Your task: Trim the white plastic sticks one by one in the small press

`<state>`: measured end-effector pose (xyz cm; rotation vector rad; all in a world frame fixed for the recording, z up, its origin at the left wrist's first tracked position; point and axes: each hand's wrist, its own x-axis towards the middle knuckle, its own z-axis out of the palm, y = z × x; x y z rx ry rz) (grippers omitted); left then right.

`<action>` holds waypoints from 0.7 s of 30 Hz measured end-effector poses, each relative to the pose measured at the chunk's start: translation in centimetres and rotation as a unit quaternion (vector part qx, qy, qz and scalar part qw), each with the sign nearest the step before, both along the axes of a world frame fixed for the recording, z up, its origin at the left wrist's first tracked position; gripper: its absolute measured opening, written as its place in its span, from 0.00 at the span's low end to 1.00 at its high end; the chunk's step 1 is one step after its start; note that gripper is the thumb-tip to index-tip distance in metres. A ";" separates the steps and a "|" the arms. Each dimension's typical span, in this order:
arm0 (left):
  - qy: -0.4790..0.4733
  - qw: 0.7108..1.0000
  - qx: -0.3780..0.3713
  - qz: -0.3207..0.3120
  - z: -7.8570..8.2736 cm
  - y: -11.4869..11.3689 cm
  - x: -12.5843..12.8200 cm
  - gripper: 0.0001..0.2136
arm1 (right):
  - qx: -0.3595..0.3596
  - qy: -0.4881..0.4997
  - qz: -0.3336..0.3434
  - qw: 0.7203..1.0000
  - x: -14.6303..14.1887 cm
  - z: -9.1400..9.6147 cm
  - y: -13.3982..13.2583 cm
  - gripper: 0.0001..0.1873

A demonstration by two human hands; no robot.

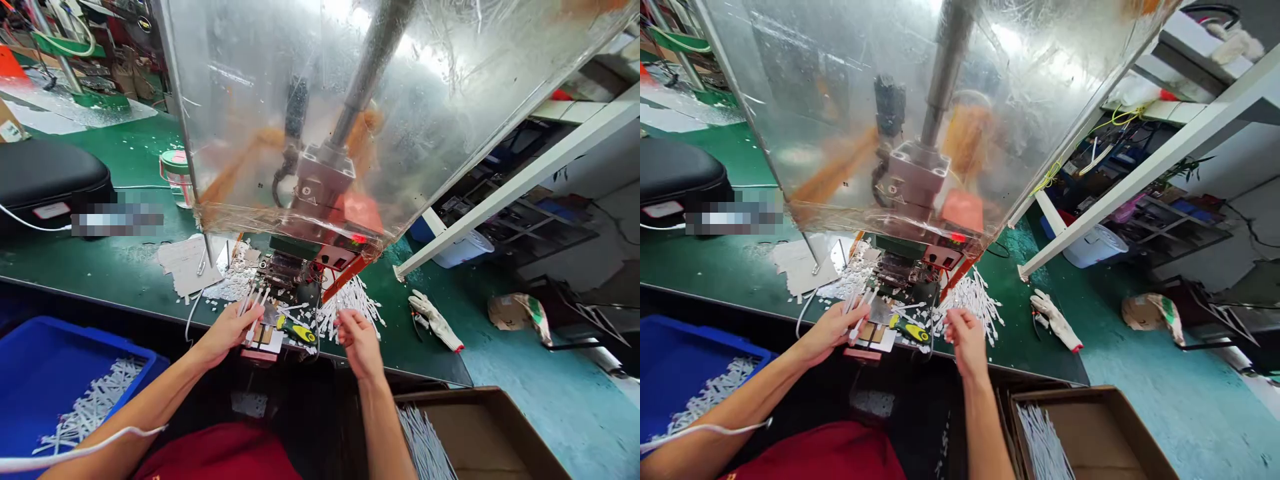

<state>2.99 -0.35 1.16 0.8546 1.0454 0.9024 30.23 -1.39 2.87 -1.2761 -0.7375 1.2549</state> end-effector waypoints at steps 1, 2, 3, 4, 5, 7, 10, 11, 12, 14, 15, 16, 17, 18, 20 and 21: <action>0.005 1.000 0.015 -0.006 -0.3 0.1 -0.2 0.19 | -0.010 0.014 0.027 0.999 -2.2 -0.3 -0.3 0.18; 0.016 0.999 0.036 -0.009 -0.6 0.2 -0.3 0.19 | -0.011 0.020 0.049 0.999 -4.2 -0.6 -0.4 0.18; 0.032 0.998 0.061 -0.010 -1.0 0.3 -0.5 0.18 | -0.009 0.024 0.067 0.997 -5.9 -1.0 -0.3 0.19; 0.051 0.995 0.086 -0.009 -1.3 0.3 -0.7 0.18 | -0.005 0.024 0.079 0.997 -7.4 -1.4 0.0 0.19; 0.069 0.992 0.107 -0.007 -1.6 0.4 -0.9 0.17 | 0.000 0.024 0.086 0.996 -8.6 -1.8 0.3 0.20; 0.083 0.989 0.126 -0.006 -2.0 0.4 -1.2 0.17 | 0.005 0.024 0.086 0.996 -10.4 -2.5 1.1 0.21; 0.034 0.996 0.086 -0.003 -1.8 0.3 -1.6 0.17 | 0.007 0.026 0.072 0.997 -11.9 -2.9 2.0 0.22; 0.009 0.998 0.060 -0.003 -1.6 0.2 -1.8 0.16 | 0.009 0.024 0.068 0.997 -12.2 -2.9 2.3 0.22; -0.017 0.999 0.035 -0.002 -1.3 0.2 -1.9 0.16 | 0.012 0.021 0.065 0.998 -12.4 -3.0 2.5 0.22; -0.064 0.998 -0.001 0.001 -1.0 0.3 -2.3 0.14 | 0.018 0.016 0.059 0.998 -12.9 -3.1 2.8 0.21; -0.086 0.996 -0.010 0.003 -0.9 0.3 -2.5 0.14 | 0.018 0.015 0.056 0.998 -13.0 -3.2 2.9 0.21; -0.110 0.994 -0.015 0.005 -0.8 0.3 -2.7 0.14 | 0.017 0.016 0.055 0.998 -13.1 -3.2 3.0 0.21; -0.134 0.991 -0.019 0.008 -0.9 0.3 -2.9 0.14 | 0.014 0.016 0.054 0.998 -13.2 -3.3 3.1 0.21; -0.155 0.988 -0.022 0.009 -1.0 0.3 -3.0 0.14 | 0.010 0.016 0.054 0.998 -13.3 -3.4 3.2 0.21; -0.189 0.982 -0.029 0.009 -1.3 0.3 -3.2 0.12 | 0.002 0.017 0.057 0.998 -13.4 -3.5 3.4 0.21; -0.202 0.979 -0.033 0.008 -1.4 0.4 -3.3 0.11 | -0.002 0.019 0.059 0.998 -13.4 -3.5 3.4 0.21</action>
